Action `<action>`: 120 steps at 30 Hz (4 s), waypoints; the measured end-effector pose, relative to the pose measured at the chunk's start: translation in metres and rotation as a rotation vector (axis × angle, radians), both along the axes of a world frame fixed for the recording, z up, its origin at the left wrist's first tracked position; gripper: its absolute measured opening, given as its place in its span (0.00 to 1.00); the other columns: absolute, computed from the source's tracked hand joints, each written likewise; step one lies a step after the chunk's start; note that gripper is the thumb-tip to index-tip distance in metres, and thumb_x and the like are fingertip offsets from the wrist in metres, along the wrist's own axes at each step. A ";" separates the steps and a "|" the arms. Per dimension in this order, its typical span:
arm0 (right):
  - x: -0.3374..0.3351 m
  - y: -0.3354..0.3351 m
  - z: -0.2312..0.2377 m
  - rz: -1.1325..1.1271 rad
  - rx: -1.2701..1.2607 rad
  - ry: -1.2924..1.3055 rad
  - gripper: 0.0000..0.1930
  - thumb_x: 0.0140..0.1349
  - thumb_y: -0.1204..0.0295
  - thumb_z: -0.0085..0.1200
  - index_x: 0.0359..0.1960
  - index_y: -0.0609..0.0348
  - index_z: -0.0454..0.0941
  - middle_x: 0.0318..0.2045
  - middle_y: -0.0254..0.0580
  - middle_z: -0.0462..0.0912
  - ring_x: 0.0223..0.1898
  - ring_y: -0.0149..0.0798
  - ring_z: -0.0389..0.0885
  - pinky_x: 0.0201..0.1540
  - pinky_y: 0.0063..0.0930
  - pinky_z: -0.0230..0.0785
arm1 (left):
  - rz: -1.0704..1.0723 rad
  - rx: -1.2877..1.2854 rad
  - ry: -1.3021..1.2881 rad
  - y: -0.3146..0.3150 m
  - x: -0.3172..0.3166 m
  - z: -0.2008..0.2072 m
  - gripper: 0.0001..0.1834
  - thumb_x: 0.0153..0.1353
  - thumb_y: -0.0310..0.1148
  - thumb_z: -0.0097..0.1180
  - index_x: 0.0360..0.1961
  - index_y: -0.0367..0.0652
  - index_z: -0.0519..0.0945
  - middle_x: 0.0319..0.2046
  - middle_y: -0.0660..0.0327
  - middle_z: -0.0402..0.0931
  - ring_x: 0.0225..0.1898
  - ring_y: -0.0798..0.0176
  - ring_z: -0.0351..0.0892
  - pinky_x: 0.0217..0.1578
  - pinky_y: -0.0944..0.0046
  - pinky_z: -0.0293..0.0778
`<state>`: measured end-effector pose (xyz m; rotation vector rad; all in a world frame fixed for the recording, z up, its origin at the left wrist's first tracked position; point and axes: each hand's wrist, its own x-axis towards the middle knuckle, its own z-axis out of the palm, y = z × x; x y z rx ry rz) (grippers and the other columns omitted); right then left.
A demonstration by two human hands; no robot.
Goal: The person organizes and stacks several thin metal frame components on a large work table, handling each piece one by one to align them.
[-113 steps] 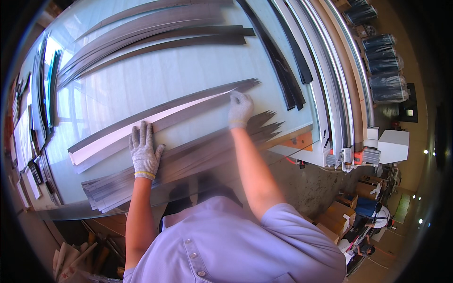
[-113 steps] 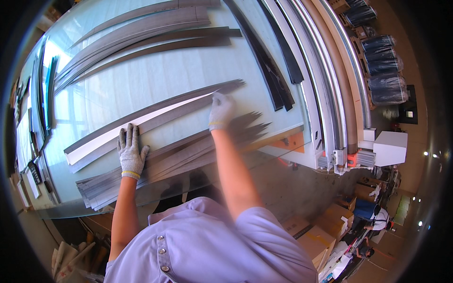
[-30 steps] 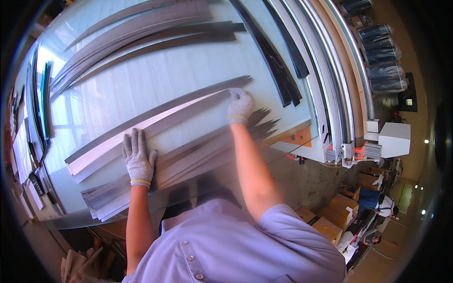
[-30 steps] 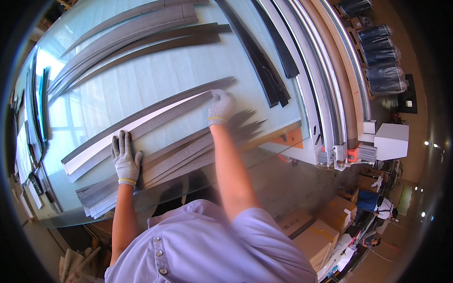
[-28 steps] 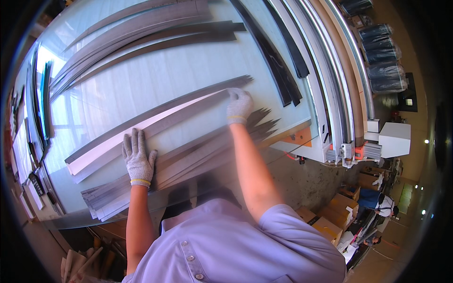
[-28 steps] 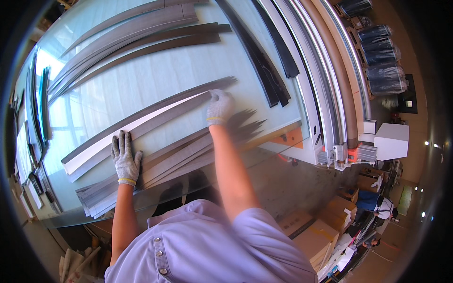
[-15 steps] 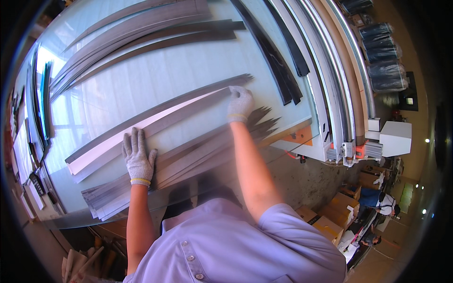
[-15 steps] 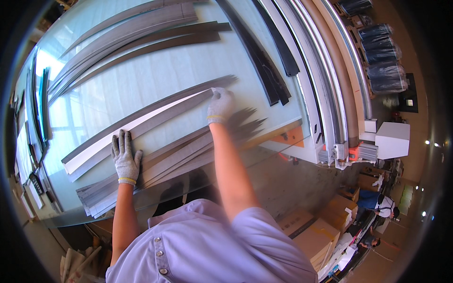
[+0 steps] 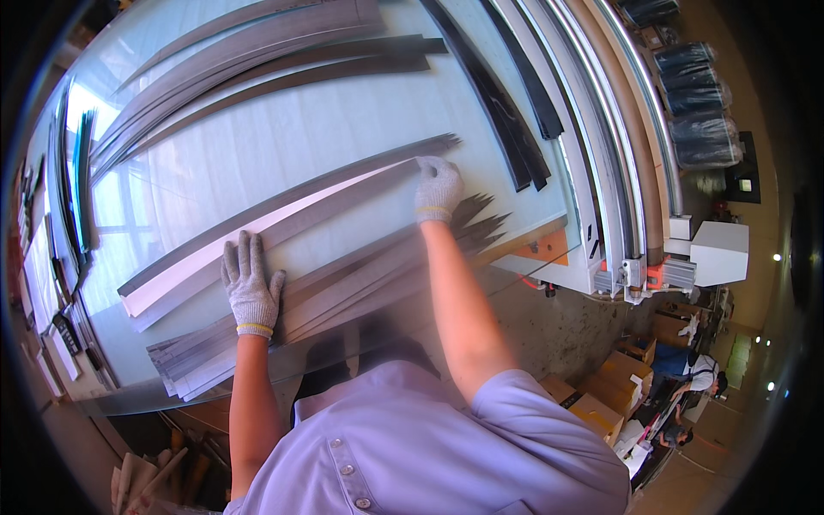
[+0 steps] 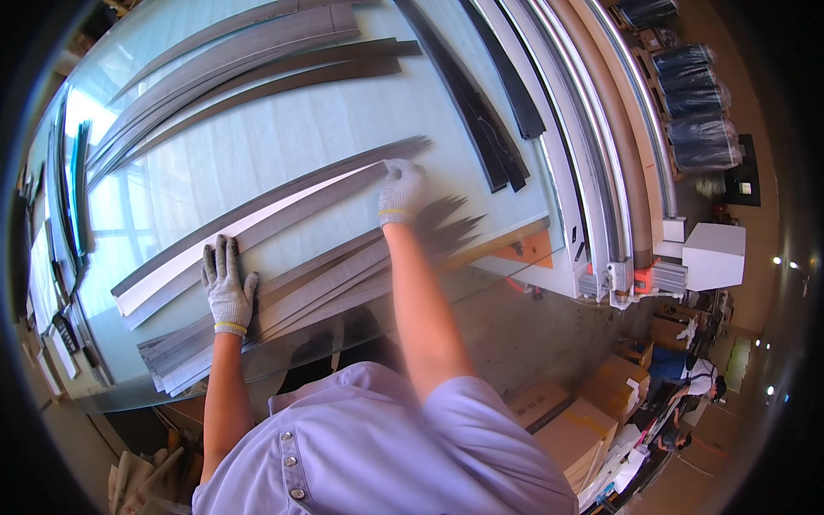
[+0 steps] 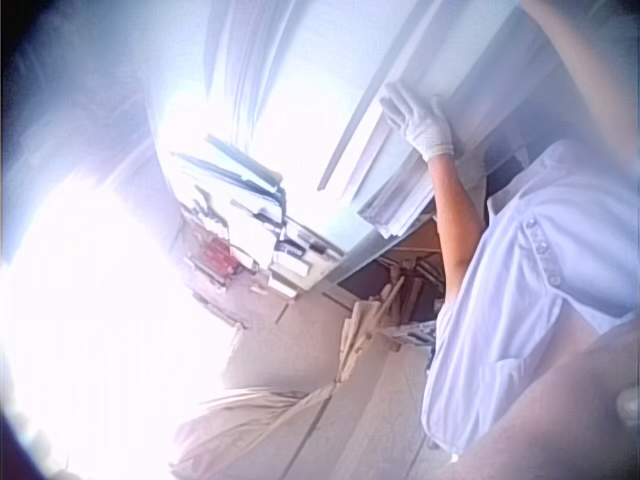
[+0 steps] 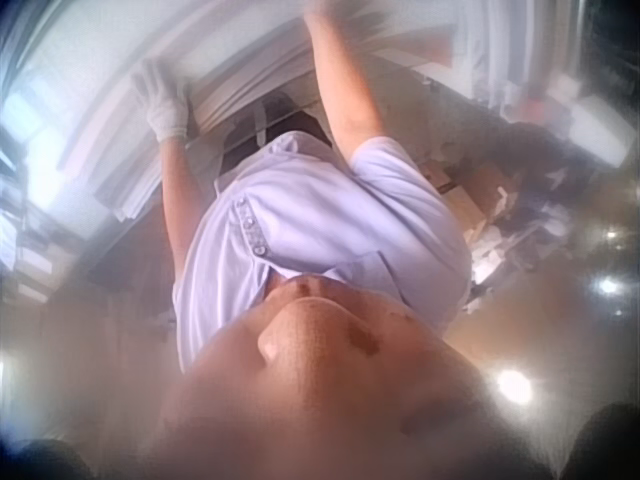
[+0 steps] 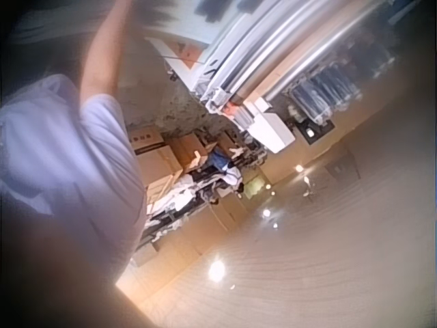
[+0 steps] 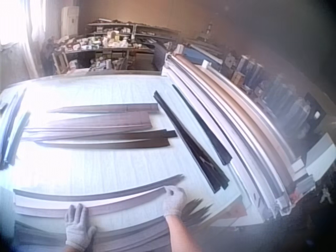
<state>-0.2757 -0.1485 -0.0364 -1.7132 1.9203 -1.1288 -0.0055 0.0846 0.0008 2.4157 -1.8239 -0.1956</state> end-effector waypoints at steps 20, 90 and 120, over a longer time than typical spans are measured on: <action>0.064 0.029 0.013 0.301 -0.048 0.181 0.03 0.52 0.72 0.62 0.28 0.50 0.85 0.31 0.40 0.82 0.36 0.50 0.79 0.39 0.43 0.70 | 0.012 -0.017 0.073 0.004 0.005 0.001 0.43 0.56 0.42 0.63 0.72 0.47 0.60 0.73 0.56 0.55 0.74 0.42 0.49 0.71 0.45 0.48; 0.286 0.212 0.050 1.153 -0.233 0.839 0.29 0.52 0.58 0.65 0.55 0.54 0.76 0.47 0.40 0.79 0.47 0.44 0.76 0.50 0.40 0.67 | 0.987 -1.318 1.183 0.247 0.312 0.006 0.14 0.54 0.25 0.53 0.42 0.37 0.82 0.30 0.64 0.79 0.32 0.68 0.79 0.33 0.66 0.76; 0.256 0.222 0.092 1.159 -0.631 0.763 0.05 0.54 0.74 0.56 0.33 0.51 0.79 0.32 0.40 0.77 0.37 0.43 0.77 0.43 0.40 0.68 | 1.716 -0.554 1.217 0.566 0.311 -0.151 0.29 0.55 0.44 0.72 0.49 0.35 0.75 0.33 0.53 0.79 0.25 0.57 0.80 0.22 0.59 0.77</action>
